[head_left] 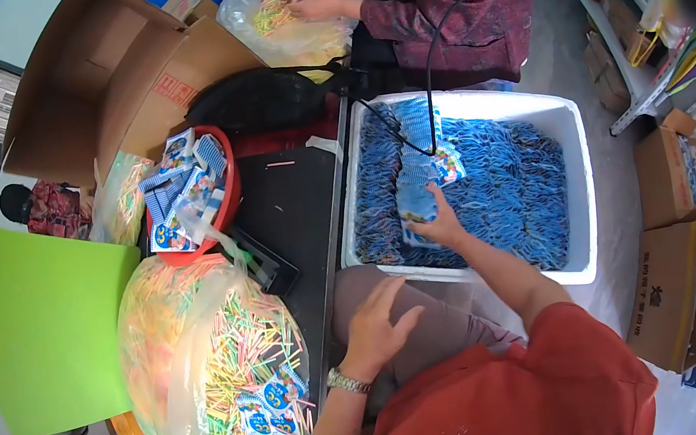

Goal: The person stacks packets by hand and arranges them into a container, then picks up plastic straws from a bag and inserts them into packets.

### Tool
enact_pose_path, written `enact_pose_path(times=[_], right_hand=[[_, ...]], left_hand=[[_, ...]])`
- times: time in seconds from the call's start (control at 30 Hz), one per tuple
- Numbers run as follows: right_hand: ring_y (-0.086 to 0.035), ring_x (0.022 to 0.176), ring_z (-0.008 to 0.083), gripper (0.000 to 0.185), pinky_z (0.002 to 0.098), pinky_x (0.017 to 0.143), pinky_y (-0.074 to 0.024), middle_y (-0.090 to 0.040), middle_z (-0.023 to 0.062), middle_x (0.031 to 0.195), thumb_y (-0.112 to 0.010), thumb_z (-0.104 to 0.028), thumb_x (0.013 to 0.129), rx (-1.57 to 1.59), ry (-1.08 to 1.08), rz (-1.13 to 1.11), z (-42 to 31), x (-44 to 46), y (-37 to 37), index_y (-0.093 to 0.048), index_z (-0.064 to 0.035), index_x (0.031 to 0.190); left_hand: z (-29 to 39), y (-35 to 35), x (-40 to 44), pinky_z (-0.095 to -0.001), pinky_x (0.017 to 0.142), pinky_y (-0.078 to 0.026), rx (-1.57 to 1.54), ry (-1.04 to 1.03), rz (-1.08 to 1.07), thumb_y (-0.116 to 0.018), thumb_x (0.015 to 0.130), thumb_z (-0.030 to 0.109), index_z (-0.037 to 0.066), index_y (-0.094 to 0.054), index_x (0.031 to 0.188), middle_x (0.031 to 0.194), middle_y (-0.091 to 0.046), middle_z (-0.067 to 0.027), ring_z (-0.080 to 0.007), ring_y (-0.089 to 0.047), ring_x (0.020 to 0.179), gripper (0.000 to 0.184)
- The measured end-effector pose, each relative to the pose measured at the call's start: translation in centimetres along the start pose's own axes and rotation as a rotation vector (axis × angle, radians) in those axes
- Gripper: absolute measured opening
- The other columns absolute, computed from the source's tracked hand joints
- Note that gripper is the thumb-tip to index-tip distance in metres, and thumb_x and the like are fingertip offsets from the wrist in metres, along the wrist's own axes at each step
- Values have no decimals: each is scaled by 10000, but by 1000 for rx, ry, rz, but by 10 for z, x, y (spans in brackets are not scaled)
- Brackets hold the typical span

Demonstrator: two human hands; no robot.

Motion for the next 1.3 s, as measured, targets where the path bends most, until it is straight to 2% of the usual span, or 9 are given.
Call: enact_pose_path(times=[0.07, 0.27, 0.33, 0.53, 0.73, 0.97, 1.13, 1.2, 1.3], right_hand=[[-486, 1170, 286, 848, 370, 993, -390, -475, 182, 1268, -848, -249, 636, 32, -110, 82, 13, 17, -18, -379, -19, 1304], [-469, 1158, 360, 923, 417, 1002, -369, -487, 201, 1218, -866, -294, 560, 72, 50, 37, 24, 10, -24, -403, -10, 1307], [-438, 1175, 349, 1025, 439, 1007, -334, -462, 171, 1251, -873, -377, 515, -332, 135, -84, 14, 11, -27, -369, -24, 1335], [-372, 1232, 358, 1205, 468, 1019, -288, -392, 169, 1336, -828, -530, 511, -527, -197, -197, -3, 8, -7, -228, -40, 1434], [-297, 1308, 387, 1253, 472, 1049, -253, -268, 248, 1446, -802, -563, 545, -512, 8, -32, 0, 1, -8, -157, 33, 1439], [-274, 1327, 391, 1176, 468, 1060, -228, -251, 283, 1450, -677, -650, 656, -485, 73, -42, 1, 1, -1, -157, 68, 1428], [-398, 1212, 421, 758, 461, 1035, -292, -367, 286, 1348, -534, -376, 870, -94, 36, -162, 18, 25, 16, -229, 64, 1406], [-424, 1185, 402, 704, 433, 1012, -341, -414, 265, 1288, -586, -243, 843, -308, 176, 192, 20, 36, 66, -262, 65, 1387], [-443, 1174, 381, 741, 388, 954, -401, -413, 256, 1299, -647, -106, 790, -284, -203, 178, 97, 65, 102, -245, 75, 1386]], left_hand=[[-5, 23, -2, -316, 789, -512, 73, 20, 172, -734, 762, 140, 39, -585, 1157, 1089, -630, -132, -234, -640, 874, 434], [-33, 12, -11, -301, 777, -510, -106, 158, 219, -725, 754, 81, 25, -621, 1087, 981, -655, -117, -211, -651, 846, 353], [-27, 3, -2, -295, 774, -510, -53, 122, 171, -721, 756, 70, 23, -626, 1077, 980, -656, -117, -204, -651, 848, 338], [-19, 21, -16, -281, 762, -507, 0, 85, 203, -701, 772, 42, 20, -631, 1067, 975, -658, -106, -181, -646, 843, 304], [-43, 47, -33, -250, 738, -494, -161, 223, 393, -667, 806, 24, 14, -630, 1069, 951, -660, -88, -136, -629, 813, 266], [-49, -43, 61, -392, 779, -498, -134, 128, 17, -572, 839, 108, 11, -634, 970, 953, -643, -168, -343, -615, 885, 174], [-133, -169, 105, -445, 863, -469, 125, 248, -363, -501, 864, 159, 31, -629, 1031, 1114, -590, -187, -372, -585, 968, 247], [-135, -173, 102, -475, 911, -444, 254, 388, -558, -487, 882, 192, 44, -563, 1170, 1261, -516, -183, -388, -547, 1053, 332], [-139, -170, 106, -476, 1032, -344, 131, 385, -560, -495, 902, 251, 72, -307, 1413, 1419, -376, -168, -378, -389, 1264, 573]])
Point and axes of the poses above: each hand's wrist, its own x-axis towards the middle knuckle, its own y-axis out of the back of the hand, z = x × y, the point moved 10 cm from there along x, towards the middle knuckle
